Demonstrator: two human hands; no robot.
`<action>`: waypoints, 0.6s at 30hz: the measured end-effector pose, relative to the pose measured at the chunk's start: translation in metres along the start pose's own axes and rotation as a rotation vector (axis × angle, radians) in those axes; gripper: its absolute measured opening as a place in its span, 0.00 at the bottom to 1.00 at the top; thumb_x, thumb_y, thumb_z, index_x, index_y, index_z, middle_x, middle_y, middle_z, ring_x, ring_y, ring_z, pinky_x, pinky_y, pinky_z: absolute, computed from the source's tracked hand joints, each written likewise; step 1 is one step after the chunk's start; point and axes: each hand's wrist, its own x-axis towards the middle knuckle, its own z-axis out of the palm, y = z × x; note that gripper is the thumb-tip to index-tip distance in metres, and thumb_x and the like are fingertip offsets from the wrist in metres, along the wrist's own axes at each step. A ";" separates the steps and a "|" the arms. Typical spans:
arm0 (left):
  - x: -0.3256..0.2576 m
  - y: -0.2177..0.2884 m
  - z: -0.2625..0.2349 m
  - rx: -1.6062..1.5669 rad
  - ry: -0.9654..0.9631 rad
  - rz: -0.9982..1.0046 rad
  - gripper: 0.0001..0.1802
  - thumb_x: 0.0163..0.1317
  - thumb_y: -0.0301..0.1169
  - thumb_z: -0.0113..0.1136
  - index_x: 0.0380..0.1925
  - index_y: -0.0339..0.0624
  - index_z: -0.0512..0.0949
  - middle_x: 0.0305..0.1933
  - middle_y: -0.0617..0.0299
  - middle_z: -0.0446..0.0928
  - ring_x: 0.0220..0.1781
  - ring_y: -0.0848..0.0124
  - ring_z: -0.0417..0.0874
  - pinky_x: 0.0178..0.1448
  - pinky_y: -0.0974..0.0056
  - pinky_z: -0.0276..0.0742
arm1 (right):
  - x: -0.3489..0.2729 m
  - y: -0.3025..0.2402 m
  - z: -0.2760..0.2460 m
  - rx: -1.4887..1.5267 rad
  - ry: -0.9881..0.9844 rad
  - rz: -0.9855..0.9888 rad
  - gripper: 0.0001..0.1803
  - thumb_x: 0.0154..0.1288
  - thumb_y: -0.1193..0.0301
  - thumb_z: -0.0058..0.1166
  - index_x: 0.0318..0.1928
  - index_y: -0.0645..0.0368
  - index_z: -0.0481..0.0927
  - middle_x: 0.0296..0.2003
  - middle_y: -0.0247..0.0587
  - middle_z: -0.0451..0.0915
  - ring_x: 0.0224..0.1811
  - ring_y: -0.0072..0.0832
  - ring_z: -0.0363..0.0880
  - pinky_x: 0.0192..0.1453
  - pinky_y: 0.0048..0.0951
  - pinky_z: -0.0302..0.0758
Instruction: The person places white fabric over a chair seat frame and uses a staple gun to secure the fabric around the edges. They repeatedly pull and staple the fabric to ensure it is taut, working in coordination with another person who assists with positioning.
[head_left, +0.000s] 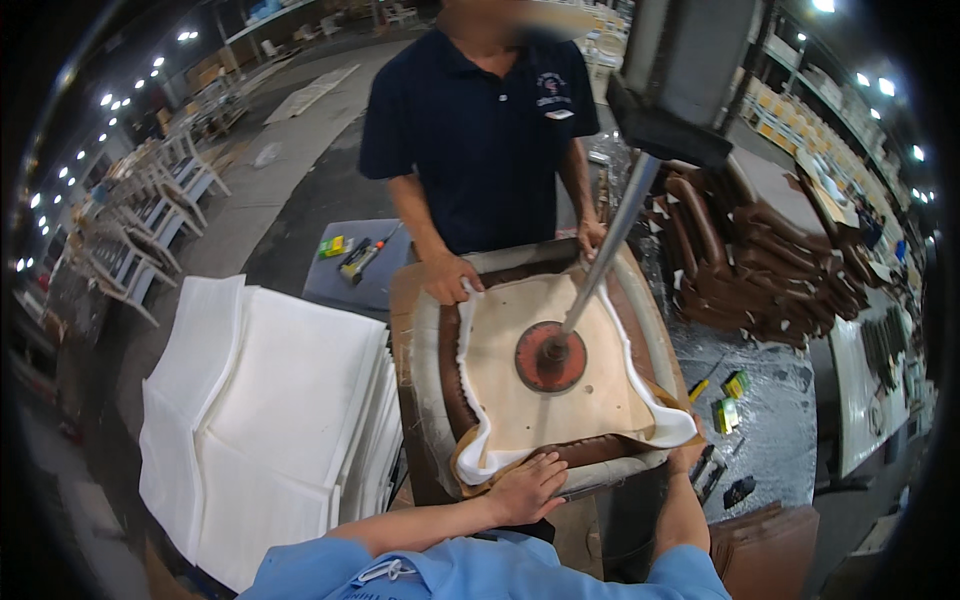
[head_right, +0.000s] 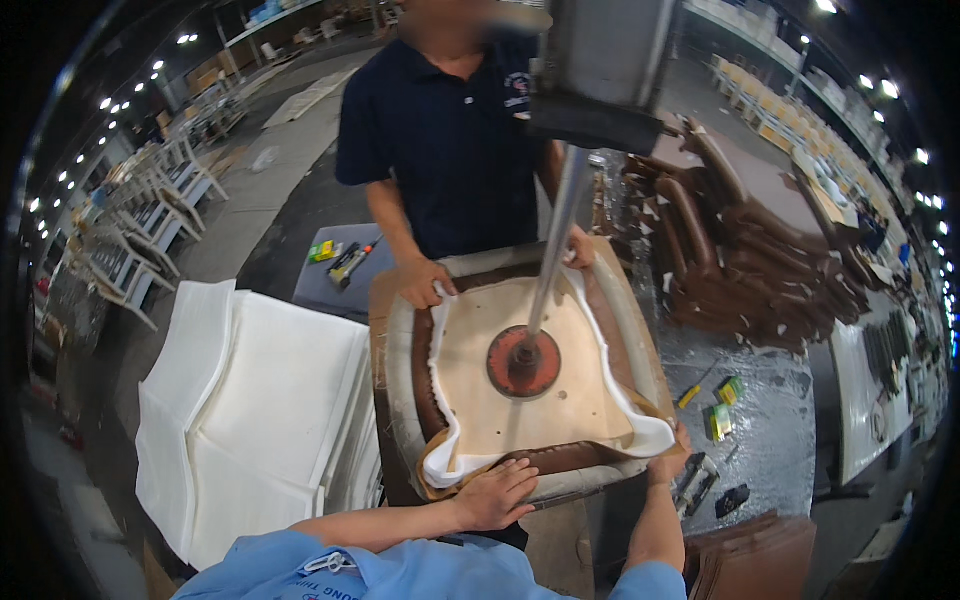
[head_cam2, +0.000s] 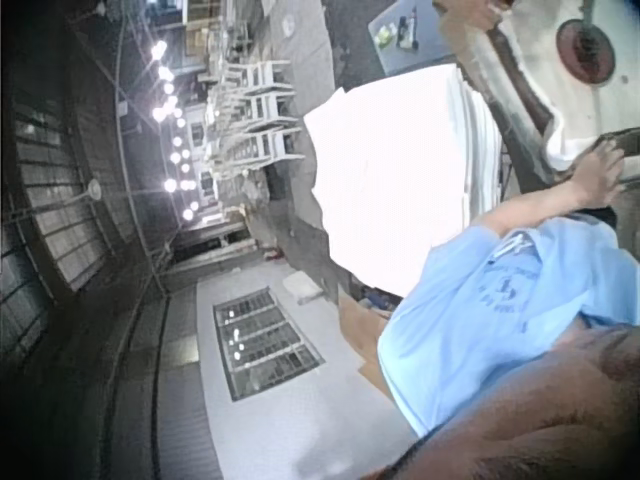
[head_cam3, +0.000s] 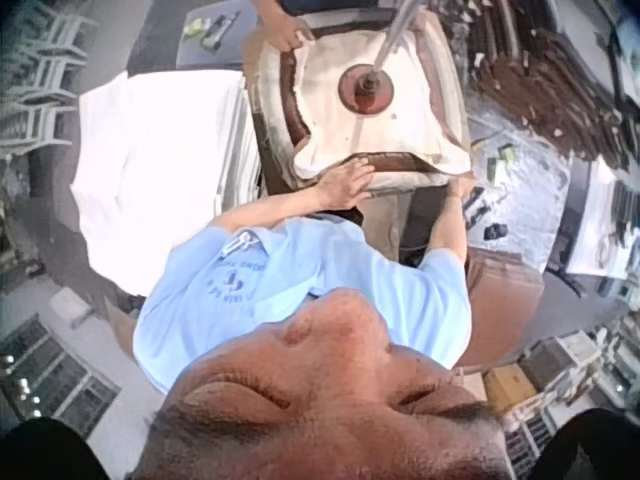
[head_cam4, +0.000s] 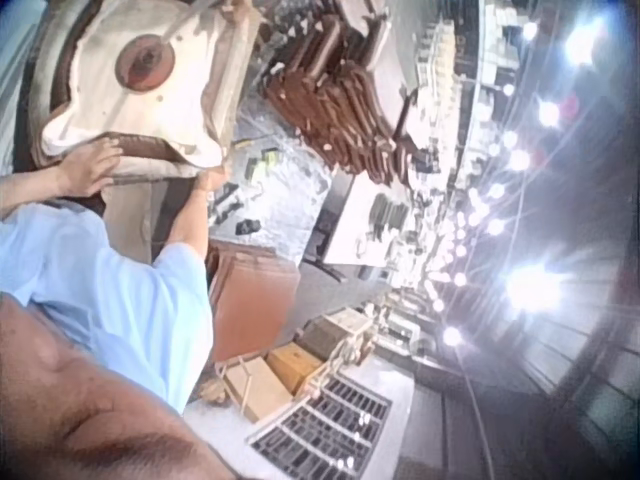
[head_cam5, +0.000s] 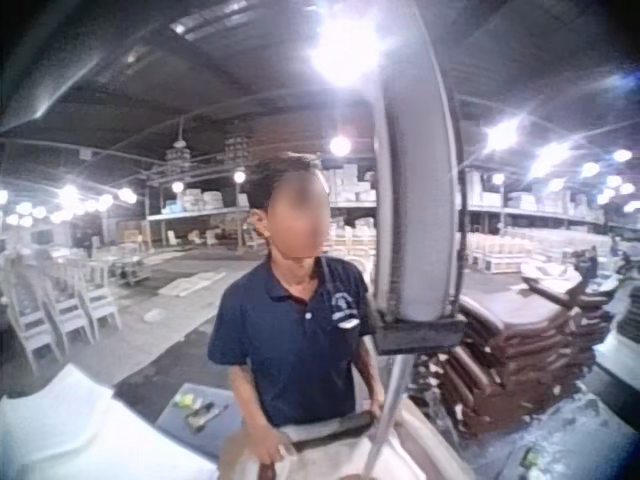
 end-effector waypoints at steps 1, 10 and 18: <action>0.001 0.002 0.000 0.000 0.055 0.023 0.27 0.71 0.41 0.72 0.63 0.35 0.81 0.71 0.48 0.79 0.78 0.49 0.78 0.84 0.47 0.73 | 0.003 -0.003 -0.005 -0.101 -0.047 -0.019 0.26 0.74 0.56 0.61 0.65 0.55 0.83 0.57 0.47 0.86 0.63 0.49 0.82 0.66 0.51 0.73; 0.006 0.008 -0.007 -0.093 0.134 0.166 0.11 0.67 0.28 0.72 0.47 0.38 0.85 0.63 0.52 0.84 0.62 0.52 0.87 0.70 0.53 0.85 | 0.010 -0.035 -0.026 -0.449 -0.223 -0.040 0.25 0.71 0.58 0.62 0.67 0.43 0.84 0.70 0.38 0.77 0.68 0.44 0.76 0.67 0.49 0.72; 0.012 0.013 0.000 -0.055 0.128 0.148 0.16 0.62 0.24 0.71 0.50 0.36 0.86 0.61 0.49 0.85 0.63 0.50 0.89 0.69 0.52 0.87 | 0.016 -0.013 -0.029 -0.438 -0.302 -0.048 0.26 0.79 0.54 0.57 0.72 0.45 0.81 0.69 0.50 0.77 0.68 0.52 0.75 0.71 0.52 0.73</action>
